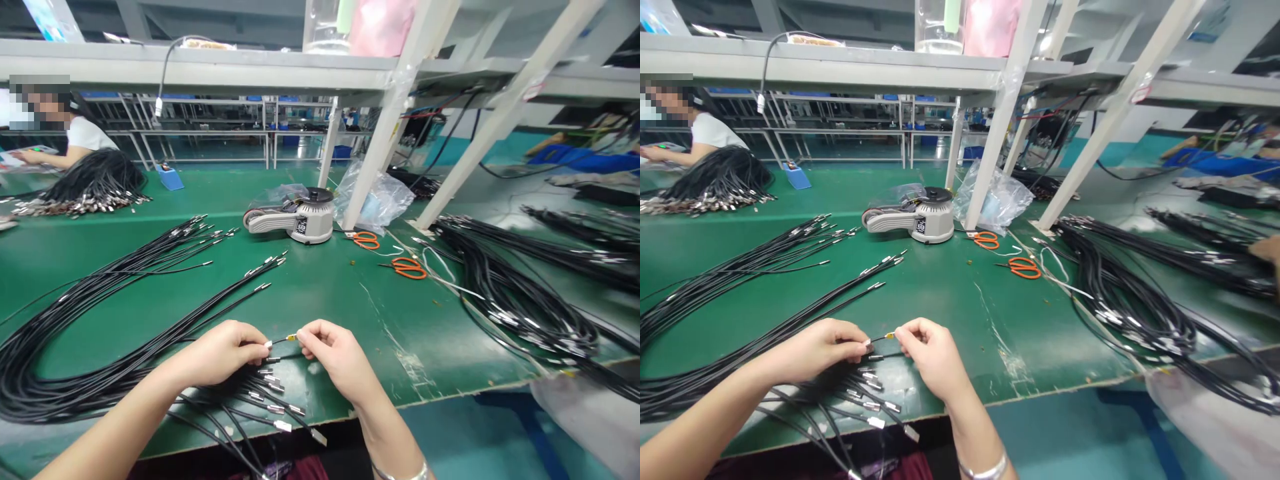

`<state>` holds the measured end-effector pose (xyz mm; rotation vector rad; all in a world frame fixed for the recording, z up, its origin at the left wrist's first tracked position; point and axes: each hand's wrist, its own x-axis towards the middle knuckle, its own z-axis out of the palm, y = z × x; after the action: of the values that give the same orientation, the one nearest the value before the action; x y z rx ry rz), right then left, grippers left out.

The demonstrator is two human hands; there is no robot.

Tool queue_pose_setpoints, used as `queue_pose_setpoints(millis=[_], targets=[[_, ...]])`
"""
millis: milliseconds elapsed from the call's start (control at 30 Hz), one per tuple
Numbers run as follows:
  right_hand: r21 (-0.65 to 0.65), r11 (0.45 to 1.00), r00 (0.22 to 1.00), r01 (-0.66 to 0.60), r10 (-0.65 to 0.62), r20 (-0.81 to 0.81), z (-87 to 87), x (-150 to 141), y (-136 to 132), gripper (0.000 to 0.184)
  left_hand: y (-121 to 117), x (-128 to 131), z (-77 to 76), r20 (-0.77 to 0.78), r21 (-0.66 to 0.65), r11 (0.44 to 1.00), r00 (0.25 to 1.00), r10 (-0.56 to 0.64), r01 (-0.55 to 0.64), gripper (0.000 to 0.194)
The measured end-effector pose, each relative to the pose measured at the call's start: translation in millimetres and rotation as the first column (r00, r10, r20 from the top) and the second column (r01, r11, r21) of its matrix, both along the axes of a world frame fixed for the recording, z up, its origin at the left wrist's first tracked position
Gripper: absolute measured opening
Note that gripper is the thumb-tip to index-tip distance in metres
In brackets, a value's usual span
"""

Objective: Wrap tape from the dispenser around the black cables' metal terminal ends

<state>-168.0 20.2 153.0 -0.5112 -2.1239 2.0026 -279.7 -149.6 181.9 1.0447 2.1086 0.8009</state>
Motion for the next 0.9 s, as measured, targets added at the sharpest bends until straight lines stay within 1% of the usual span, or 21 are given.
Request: queue_pose_setpoints(millis=[67, 133, 300, 400, 500, 567, 733, 833, 900], targets=[[0.024, 1.0, 1.0, 0.002, -0.002, 0.0, 1.7, 1.9, -2.4, 0.018, 6.6, 2.1, -0.5, 0.032, 0.028, 1.0, 0.999, -0.005, 0.004, 0.026], [0.037, 0.999, 1.0, 0.006, -0.006, 0.004, 2.3, 3.0, -4.3, 0.019, 12.5, 4.9, 0.3, 0.053, 0.038, 0.999, 0.998, 0.017, -0.019, 0.024], [0.029, 1.0, 1.0, -0.011, 0.011, 0.001, -1.8, 3.6, -4.7, 0.021, 20.2, 10.3, 0.2, 0.121, 0.053, 0.996, 0.99, 0.07, -0.077, 0.026], [0.034, 0.999, 1.0, -0.021, 0.021, -0.009, -4.4, 3.9, -3.6, 0.022, 21.6, 12.1, -5.0, 0.21, 0.092, 0.989, 0.973, 0.094, -0.115, 0.026], [0.062, 0.998, 0.999, -0.023, 0.025, -0.022, -4.5, 5.5, -2.4, 0.02, 23.4, 14.6, -9.9, 0.319, 0.115, 0.98, 0.94, 0.117, -0.161, 0.027], [0.083, 0.996, 0.999, -0.022, 0.025, -0.03, -3.7, 7.4, -1.8, 0.018, 25.0, 16.9, -10.3, 0.348, 0.114, 0.976, 0.927, 0.137, -0.187, 0.027], [0.12, 0.992, 0.999, -0.025, 0.03, -0.037, -2.2, 12.6, -3.2, 0.019, 29.1, 23.4, -9.4, 0.341, 0.11, 0.973, 0.927, 0.156, -0.204, 0.024], [0.152, 0.988, 0.999, -0.015, 0.021, -0.04, -3.8, 11.7, -4.6, 0.019, 34.3, 25.3, -15.0, 0.297, 0.111, 0.973, 0.941, 0.163, -0.203, 0.022], [0.159, 0.987, 0.999, -0.022, 0.027, -0.031, -5.5, 8.6, -2.7, 0.019, 37.8, 26.0, -16.6, 0.228, 0.085, 0.98, 0.961, 0.156, -0.179, 0.024]])
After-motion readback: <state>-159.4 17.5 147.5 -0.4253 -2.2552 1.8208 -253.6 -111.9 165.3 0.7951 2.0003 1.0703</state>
